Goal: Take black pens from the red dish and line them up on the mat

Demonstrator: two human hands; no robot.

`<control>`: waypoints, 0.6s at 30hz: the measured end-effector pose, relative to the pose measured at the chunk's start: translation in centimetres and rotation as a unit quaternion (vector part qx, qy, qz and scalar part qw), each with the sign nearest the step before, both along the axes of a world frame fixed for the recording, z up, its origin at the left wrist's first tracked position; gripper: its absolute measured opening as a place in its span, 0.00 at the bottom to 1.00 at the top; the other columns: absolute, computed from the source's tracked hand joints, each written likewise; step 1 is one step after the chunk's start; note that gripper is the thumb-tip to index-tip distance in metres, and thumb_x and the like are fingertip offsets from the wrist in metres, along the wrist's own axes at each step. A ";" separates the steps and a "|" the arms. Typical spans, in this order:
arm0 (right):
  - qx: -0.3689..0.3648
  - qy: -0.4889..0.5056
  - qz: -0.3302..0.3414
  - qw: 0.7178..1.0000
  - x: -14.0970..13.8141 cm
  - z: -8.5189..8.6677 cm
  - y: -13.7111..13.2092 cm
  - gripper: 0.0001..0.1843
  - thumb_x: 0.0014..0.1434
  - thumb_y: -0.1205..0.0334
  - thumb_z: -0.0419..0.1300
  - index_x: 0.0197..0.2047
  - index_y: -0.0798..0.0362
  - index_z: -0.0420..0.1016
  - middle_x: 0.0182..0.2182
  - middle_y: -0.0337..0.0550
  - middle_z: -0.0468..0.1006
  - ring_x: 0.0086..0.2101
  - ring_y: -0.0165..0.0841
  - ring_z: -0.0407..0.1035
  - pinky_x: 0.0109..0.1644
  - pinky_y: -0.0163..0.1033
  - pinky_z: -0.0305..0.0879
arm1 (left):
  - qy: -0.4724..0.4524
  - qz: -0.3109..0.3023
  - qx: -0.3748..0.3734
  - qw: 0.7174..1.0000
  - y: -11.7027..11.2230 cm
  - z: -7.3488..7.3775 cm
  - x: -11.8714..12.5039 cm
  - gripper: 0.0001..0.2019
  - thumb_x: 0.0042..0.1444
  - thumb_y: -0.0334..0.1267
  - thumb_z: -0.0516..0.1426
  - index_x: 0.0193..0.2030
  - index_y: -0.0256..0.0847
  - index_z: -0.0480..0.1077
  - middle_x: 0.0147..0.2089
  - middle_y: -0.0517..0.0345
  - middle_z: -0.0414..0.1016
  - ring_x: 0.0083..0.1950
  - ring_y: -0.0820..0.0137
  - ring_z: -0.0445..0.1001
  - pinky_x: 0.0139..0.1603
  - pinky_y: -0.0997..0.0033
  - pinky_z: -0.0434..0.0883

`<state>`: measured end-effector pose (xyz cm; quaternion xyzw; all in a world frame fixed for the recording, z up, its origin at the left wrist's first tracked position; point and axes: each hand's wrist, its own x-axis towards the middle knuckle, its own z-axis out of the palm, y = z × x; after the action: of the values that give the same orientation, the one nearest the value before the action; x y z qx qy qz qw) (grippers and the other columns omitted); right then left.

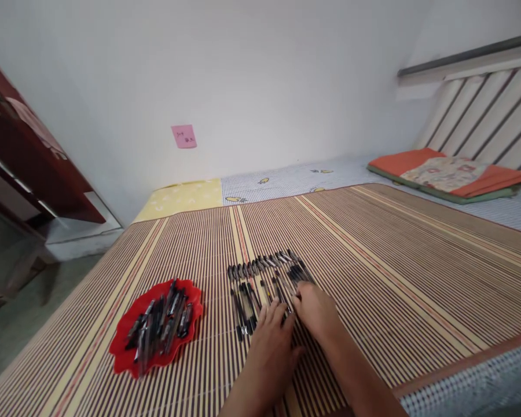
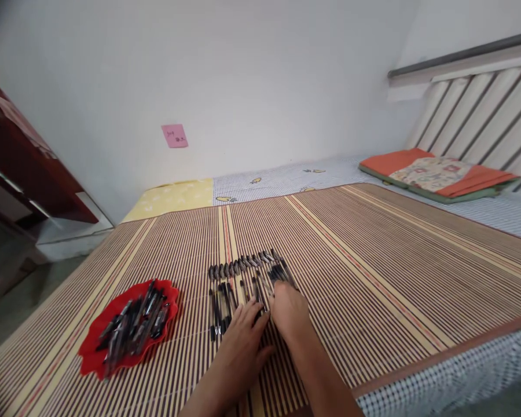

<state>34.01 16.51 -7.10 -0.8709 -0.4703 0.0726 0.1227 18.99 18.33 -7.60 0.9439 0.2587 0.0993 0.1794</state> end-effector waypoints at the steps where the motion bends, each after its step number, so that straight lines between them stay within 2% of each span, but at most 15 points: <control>1: -0.003 0.001 0.003 1.000 -0.3 0.0 -0.1 0.08 0.62 0.64 0.57 0.40 0.55 0.77 0.39 0.52 0.82 0.40 0.40 0.78 0.37 0.37 0.61 | 0.000 0.000 -0.003 1.000 -0.1 0.0 -0.1 0.31 0.55 0.36 0.62 0.66 0.41 0.63 0.69 0.44 0.64 0.73 0.50 0.54 0.72 0.40 0.52; 5: -0.003 0.025 0.036 0.999 -1.4 0.4 -0.6 0.09 0.61 0.65 0.56 0.38 0.55 0.78 0.37 0.51 0.83 0.39 0.39 0.78 0.37 0.37 0.60 | 0.002 0.002 -0.011 1.000 -0.2 0.1 -0.7 0.28 0.54 0.33 0.62 0.62 0.38 0.66 0.68 0.41 0.65 0.71 0.49 0.58 0.71 0.39 0.54; 8: 0.010 0.055 0.045 0.997 -1.8 0.6 -0.9 0.07 0.60 0.64 0.57 0.33 0.53 0.77 0.33 0.50 0.83 0.37 0.39 0.77 0.35 0.36 0.58 | -0.032 -0.008 -0.001 0.999 0.0 -0.3 -1.4 0.25 0.54 0.31 0.62 0.59 0.40 0.68 0.66 0.42 0.67 0.70 0.49 0.60 0.70 0.37 0.56; 11: 0.027 0.081 0.033 0.996 -1.6 0.8 -0.7 0.09 0.60 0.63 0.57 0.31 0.53 0.77 0.32 0.48 0.83 0.35 0.37 0.77 0.34 0.36 0.57 | -0.075 -0.015 0.006 0.997 0.2 -0.6 -2.1 0.24 0.54 0.29 0.60 0.59 0.42 0.67 0.65 0.44 0.68 0.69 0.51 0.61 0.69 0.37 0.58; 14: 0.029 0.081 0.009 0.996 -1.5 0.8 -0.3 0.10 0.61 0.62 0.56 0.33 0.53 0.77 0.32 0.49 0.83 0.34 0.37 0.77 0.33 0.36 0.57 | -0.091 -0.004 0.003 0.996 0.2 -0.5 -2.4 0.20 0.56 0.28 0.58 0.56 0.41 0.69 0.63 0.44 0.69 0.68 0.52 0.62 0.69 0.38 0.58; 18: 0.034 0.083 0.000 0.996 -1.4 0.1 0.2 0.09 0.60 0.64 0.56 0.32 0.55 0.77 0.31 0.51 0.82 0.33 0.38 0.76 0.33 0.36 0.58 | -0.137 0.004 -0.008 0.991 0.6 -0.6 -2.4 0.14 0.58 0.27 0.56 0.50 0.39 0.73 0.60 0.44 0.72 0.67 0.53 0.65 0.68 0.40 0.60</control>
<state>32.66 16.67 -7.04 -0.8572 -0.4605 0.1288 0.1912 16.58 18.89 -8.19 0.9190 0.2366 0.2260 0.2199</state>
